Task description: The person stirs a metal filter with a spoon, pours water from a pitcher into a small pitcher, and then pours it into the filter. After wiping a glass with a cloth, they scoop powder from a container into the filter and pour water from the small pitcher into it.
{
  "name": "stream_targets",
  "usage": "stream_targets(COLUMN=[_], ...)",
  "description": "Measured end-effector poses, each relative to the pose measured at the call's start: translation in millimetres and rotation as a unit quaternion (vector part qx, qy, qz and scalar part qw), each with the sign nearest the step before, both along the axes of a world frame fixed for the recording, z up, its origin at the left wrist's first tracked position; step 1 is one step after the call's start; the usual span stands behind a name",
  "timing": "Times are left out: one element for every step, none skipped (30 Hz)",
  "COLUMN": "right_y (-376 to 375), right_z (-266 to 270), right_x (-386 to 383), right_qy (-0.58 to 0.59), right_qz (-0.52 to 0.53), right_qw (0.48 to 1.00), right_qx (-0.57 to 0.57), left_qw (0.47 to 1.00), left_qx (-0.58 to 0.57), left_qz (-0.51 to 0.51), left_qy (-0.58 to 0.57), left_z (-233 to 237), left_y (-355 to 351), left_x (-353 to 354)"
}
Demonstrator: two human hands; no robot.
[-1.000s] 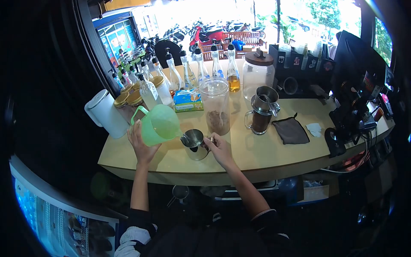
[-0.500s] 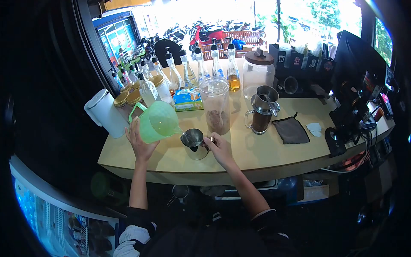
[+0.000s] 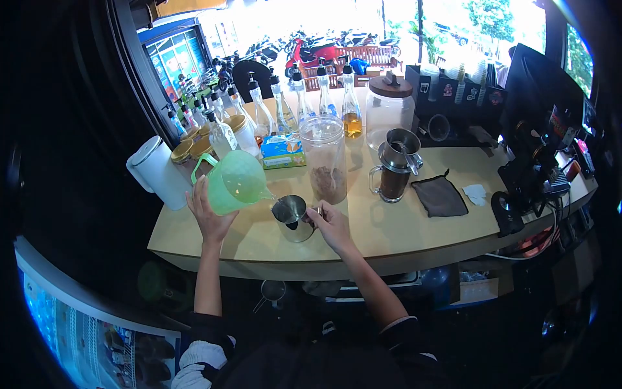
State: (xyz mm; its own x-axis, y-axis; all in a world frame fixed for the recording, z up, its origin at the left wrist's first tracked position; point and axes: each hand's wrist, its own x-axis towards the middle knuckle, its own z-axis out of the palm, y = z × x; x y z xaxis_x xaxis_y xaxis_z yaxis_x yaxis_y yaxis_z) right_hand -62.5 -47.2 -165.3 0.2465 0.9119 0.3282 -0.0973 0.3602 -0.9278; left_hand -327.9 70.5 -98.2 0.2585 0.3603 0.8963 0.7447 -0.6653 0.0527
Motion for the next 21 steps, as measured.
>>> stream_targets(right_y=[-0.2, -0.4, -0.4, -0.4, -0.5, -0.1, 0.4, 0.9, 1.0, 1.0, 1.1, 1.7, 2.4, 2.9, 2.1, 1.3, 0.6, 0.3, 0.0, -0.3, -0.7], right_z=[0.0, 0.0, 0.2, 0.4, 0.5, -0.3, -1.0, -1.8, -1.8, -1.9, -1.9, -2.9, -3.9, -4.8, -3.5, -2.3, -1.0, -0.7, -0.4, -0.1, 0.5], right_x=[0.2, 0.3, 0.2, -0.1, -0.3, -0.1, 0.2, 0.7, 0.7, 0.7, 0.6, 0.5, 0.3, 0.5, 0.3, 0.3, 0.1, 0.0, 0.0, 0.0, -0.1], right_qy=[-0.004, -0.008, -0.008, -0.005, -0.002, -0.002, -0.005, -0.009, -0.009, -0.009, -0.01, -0.01, -0.005, 0.001, 0.001, 0.0, -0.001, -0.001, -0.001, -0.001, -0.001], right_qz=[-0.003, -0.005, -0.006, -0.006, -0.006, -0.006, -0.006, -0.006, -0.006, -0.007, -0.008, -0.008, -0.007, -0.006, -0.006, -0.003, -0.001, -0.001, -0.001, -0.002, -0.002], right_qw=[1.0, 1.0, 1.0, 1.0, 1.0, 1.0, 1.0, 1.0, 1.0, 1.0, 1.0, 1.0, 1.0, 1.0, 1.0, 1.0, 1.0, 1.0, 1.0, 1.0, 1.0], right_qx=[-0.001, -0.003, -0.003, -0.005, -0.007, -0.007, -0.004, -0.001, -0.001, 0.0, 0.0, 0.0, 0.002, 0.004, 0.004, 0.005, 0.006, 0.006, 0.003, -0.001, -0.001], left_qw=[1.0, 1.0, 1.0, 1.0, 1.0, 1.0, 1.0, 1.0, 1.0, 1.0, 1.0, 1.0, 1.0, 1.0, 1.0, 1.0, 1.0, 1.0, 1.0, 1.0, 1.0], left_qx=[-0.001, -0.001, 0.001, 0.003, 0.003, 0.0, -0.001, -0.002, -0.002, -0.002, -0.002, -0.001, 0.001, 0.001, 0.001, 0.0, 0.0, -0.001, -0.002, -0.002, 0.001], left_qz=[0.002, 0.002, 0.002, 0.001, 0.001, 0.002, 0.002, 0.003, 0.002, 0.001, 0.001, 0.002, 0.004, 0.004, 0.005, 0.006, 0.006, 0.007, 0.008, 0.008, 0.007], left_qy=[0.001, 0.001, -0.002, -0.005, -0.005, -0.004, -0.004, -0.004, -0.004, -0.005, -0.005, -0.003, -0.002, -0.002, -0.005, -0.007, -0.007, -0.007, -0.007, -0.007, -0.01], left_z=[0.0, 0.1, 0.4, 0.8, 1.1, 1.5, 1.9, 2.2, 2.8, 3.0, 3.4, 3.7, 3.9, 3.9, 3.8, 3.8, 4.0, 4.9, 5.6, 5.9, 6.2], left_y=[0.5, 1.0, 1.3, 1.7, 1.8, 1.8, 1.7, 1.8, 1.9, 1.9, 2.1, 2.2, 2.3, 2.6, 2.7, 2.8, 2.9, 2.7, 2.5, 2.7, 2.8], left_x=[-0.3, -0.3, -0.3, -0.4, -0.6, -1.0, -1.3, -1.5, -1.7, -1.7, -1.9, -2.3, -2.6, -2.7, -2.7, -2.7, -3.0, -3.3, -3.4, -3.4, -3.3])
